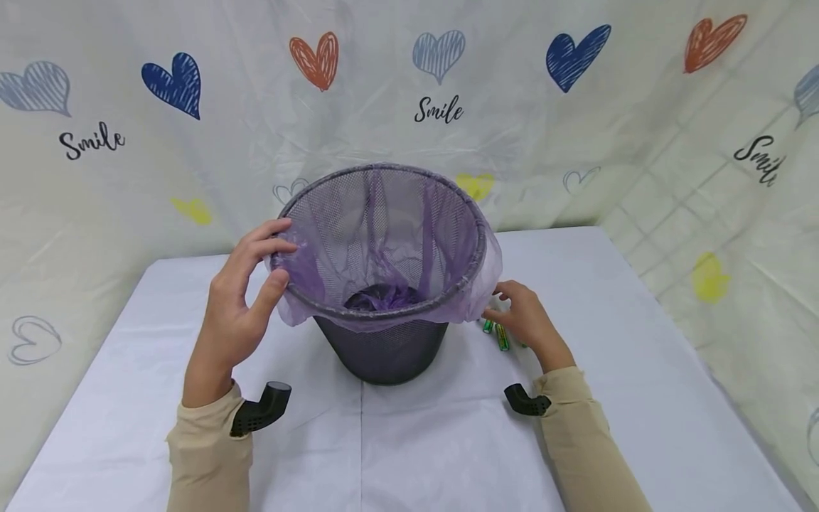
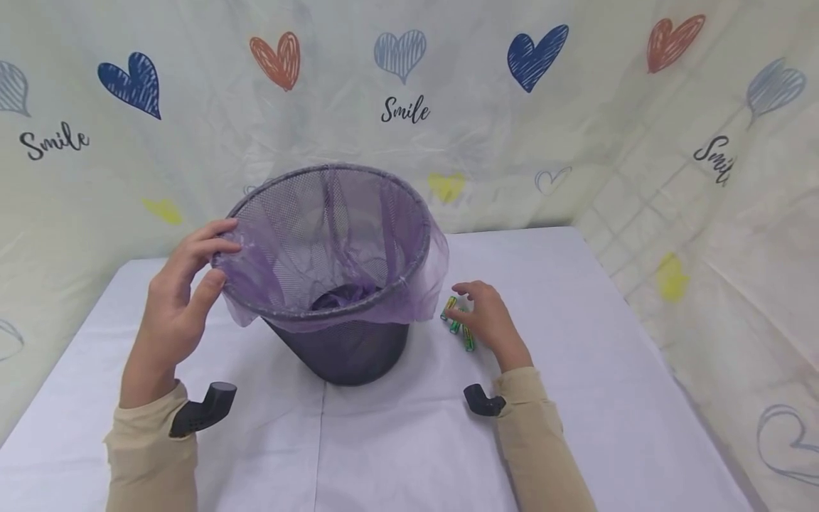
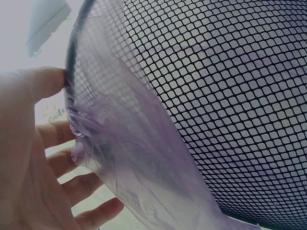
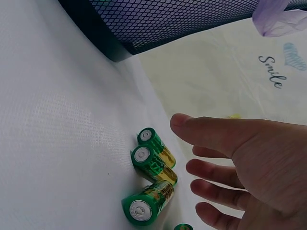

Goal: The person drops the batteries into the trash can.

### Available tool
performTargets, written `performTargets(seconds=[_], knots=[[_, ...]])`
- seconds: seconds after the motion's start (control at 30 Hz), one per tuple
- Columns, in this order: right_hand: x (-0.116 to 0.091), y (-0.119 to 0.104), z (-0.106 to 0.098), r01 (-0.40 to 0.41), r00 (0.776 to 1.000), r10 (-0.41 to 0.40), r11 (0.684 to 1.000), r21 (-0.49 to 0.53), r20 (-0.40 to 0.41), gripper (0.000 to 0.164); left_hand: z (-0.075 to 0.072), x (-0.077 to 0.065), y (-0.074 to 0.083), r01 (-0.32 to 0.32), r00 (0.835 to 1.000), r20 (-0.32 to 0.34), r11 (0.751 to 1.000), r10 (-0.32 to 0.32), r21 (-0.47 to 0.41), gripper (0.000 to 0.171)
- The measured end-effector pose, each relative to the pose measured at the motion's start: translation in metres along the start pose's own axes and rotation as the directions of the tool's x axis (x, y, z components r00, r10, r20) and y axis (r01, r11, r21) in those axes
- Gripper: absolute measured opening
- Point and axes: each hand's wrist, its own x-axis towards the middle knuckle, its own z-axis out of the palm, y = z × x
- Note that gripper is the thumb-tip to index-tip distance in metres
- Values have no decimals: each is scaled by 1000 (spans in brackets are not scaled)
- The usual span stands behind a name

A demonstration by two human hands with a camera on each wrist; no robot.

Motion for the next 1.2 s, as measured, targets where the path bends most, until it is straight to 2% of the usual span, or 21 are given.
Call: performTargets(seconds=[0.53, 0.87, 1.0, 1.2], knots=[[2, 4, 8, 19, 1000, -19, 999, -45, -10, 44, 0, 4, 5, 2, 1000, 12, 1000, -2, 18, 29], [2, 6, 16, -13, 1000, 13, 999, -52, -18, 48, 0, 4, 5, 6, 1000, 15, 1000, -6, 18, 29], [2, 7, 20, -7, 999, 5, 999, -54, -50, 48, 0, 2, -1, 3, 1000, 17, 1000, -3, 16, 30], [3, 6, 21, -8, 999, 5, 998, -55, -52, 47, -1, -5, -25, 2, 1000, 17, 1000, -3, 20, 30]])
